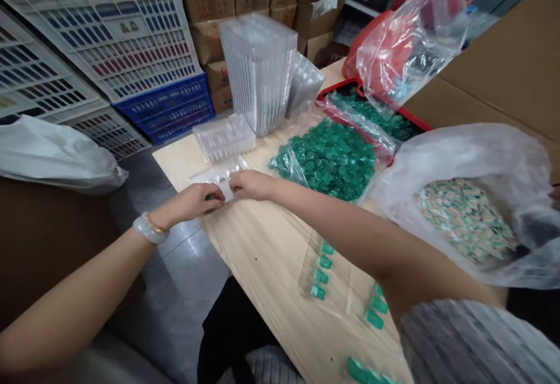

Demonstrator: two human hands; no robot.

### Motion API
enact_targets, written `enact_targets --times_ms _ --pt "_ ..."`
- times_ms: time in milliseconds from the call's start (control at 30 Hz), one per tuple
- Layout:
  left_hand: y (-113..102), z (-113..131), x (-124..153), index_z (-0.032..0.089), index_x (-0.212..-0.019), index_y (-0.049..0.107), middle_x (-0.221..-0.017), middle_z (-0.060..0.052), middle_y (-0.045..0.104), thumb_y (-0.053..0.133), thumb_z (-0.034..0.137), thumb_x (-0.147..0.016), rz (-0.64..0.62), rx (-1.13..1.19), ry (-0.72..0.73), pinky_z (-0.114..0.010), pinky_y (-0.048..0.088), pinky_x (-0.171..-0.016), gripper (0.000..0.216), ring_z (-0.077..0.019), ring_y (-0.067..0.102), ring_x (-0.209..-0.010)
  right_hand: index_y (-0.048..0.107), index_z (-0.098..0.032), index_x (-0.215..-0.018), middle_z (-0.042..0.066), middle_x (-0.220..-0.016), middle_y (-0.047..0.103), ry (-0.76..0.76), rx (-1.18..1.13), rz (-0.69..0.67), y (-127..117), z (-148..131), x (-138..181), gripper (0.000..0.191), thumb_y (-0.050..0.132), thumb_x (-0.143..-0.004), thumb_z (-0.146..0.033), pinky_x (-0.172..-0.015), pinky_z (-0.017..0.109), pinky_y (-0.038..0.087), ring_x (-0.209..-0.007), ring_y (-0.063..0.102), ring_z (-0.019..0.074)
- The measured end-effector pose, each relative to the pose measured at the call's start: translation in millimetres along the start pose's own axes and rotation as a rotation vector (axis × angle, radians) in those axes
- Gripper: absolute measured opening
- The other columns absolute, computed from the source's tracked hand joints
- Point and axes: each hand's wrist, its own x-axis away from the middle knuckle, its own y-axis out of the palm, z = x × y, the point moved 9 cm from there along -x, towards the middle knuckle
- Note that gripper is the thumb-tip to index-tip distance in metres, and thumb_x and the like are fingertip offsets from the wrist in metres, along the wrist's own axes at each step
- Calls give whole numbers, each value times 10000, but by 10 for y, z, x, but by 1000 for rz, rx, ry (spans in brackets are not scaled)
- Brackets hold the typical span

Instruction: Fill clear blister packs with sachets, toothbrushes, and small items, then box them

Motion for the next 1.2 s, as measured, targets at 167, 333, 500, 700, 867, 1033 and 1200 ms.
enact_targets --times_ms 167,333,500,700,867,1033,1200 --pt "27 -2 -32 179 -811 632 -753 -19 638 453 239 -723 -31 -6 11 -236 378 -623 208 -150 551 -671 623 -107 -802 40 -807 566 0 -34 -13 -21 15 -17 123 530 -722 -90 -713 240 374 -759 502 125" --pt "21 -38 -34 178 -803 624 -749 -16 635 484 261 -706 -15 10 -19 -233 381 -615 189 -151 557 -675 623 -102 -785 42 -811 570 15 -39 -14 -26 19 -26 108 543 -716 -80 -719 241 375 -761 503 121" --pt "30 -58 -37 177 -798 620 -737 -15 634 491 273 -699 -28 26 -40 -228 383 -604 189 -148 557 -664 619 -118 -771 30 -803 571 7 -42 -9 -18 37 -32 93 549 -715 -91 -713 246 380 -752 504 119" --pt "22 -46 -53 171 -791 624 -739 -25 636 461 243 -702 -14 -11 -21 -233 382 -610 199 -145 554 -656 621 -110 -797 42 -824 579 17 -12 -6 -36 22 -10 117 549 -708 -90 -719 241 380 -770 510 124" --pt "25 1 -44 165 -774 628 -744 -37 639 454 231 -693 10 -70 -13 -240 384 -620 202 -155 555 -669 624 -125 -814 54 -855 588 28 114 14 -21 -8 5 134 505 -753 -132 -720 253 382 -790 524 142" --pt "27 -2 -52 157 -778 626 -742 -47 640 459 243 -702 12 -102 -2 -246 383 -605 203 -157 553 -651 627 -106 -823 107 -866 598 45 429 -121 96 -123 -19 188 447 -771 -105 -622 278 381 -747 555 185" --pt "20 -40 -40 164 -779 617 -721 -31 632 480 285 -718 2 0 2 -242 384 -597 193 -143 543 -627 607 -86 -894 117 -897 591 -12 593 -273 178 -289 15 240 407 -771 -40 -621 288 385 -796 549 199"
